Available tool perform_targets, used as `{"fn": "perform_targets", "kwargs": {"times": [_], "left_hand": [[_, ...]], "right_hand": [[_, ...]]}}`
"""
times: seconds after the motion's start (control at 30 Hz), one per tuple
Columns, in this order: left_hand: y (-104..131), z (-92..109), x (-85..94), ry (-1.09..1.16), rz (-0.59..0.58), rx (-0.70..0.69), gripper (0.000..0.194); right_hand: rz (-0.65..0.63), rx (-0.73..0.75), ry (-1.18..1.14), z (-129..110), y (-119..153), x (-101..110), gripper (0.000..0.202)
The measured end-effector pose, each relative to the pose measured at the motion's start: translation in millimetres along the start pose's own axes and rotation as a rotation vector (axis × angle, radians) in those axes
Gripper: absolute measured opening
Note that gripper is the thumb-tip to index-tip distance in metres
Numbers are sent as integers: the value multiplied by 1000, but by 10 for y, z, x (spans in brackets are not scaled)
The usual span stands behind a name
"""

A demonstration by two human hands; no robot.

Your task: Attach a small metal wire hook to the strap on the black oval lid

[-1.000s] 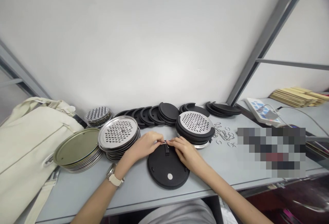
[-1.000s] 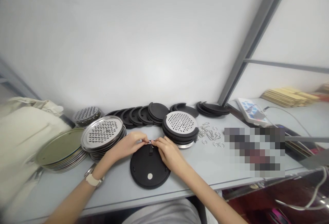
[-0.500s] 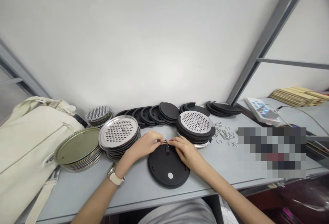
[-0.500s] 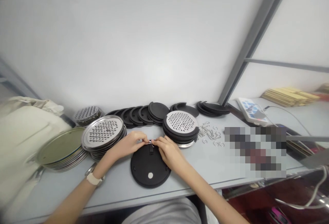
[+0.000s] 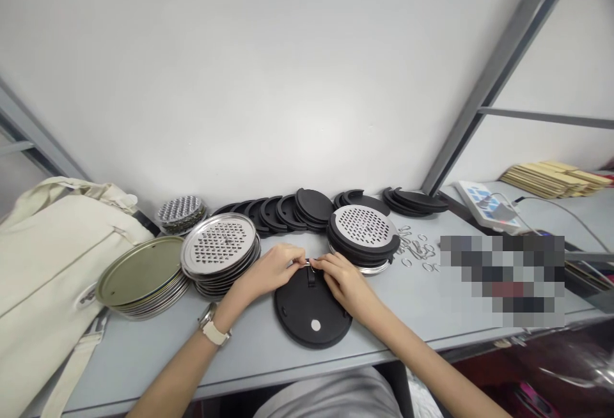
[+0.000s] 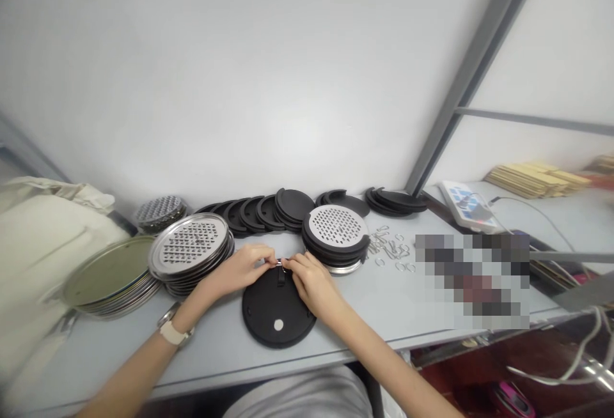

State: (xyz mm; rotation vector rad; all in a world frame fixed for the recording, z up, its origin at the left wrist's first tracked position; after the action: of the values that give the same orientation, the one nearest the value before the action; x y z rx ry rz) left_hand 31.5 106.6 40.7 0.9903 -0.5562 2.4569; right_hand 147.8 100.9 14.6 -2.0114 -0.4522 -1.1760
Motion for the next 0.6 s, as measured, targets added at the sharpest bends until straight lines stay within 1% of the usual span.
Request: {"fn": "perform_targets", "kwargs": {"times": [0.2,0.6], "left_hand": [[-3,15,-3,-57,33,-8,14],[-7,17,-13,-51,33,-30,14]], "right_hand": [[18,-29,-12,9,17,-20,32],[11,-26,-47,-6,9,-35,30]]}}
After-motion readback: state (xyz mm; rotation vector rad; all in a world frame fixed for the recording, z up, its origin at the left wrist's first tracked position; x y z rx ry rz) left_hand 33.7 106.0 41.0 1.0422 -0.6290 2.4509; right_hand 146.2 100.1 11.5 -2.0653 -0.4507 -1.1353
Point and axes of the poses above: each hand's wrist, its own y-axis away from the middle knuckle, its own x-axis out of the back of the hand, z = x × y, the point moved 8 cm from there along -y, towards the middle knuckle, and after that the axes turned 9 degrees about y, right-handed, at the moved point
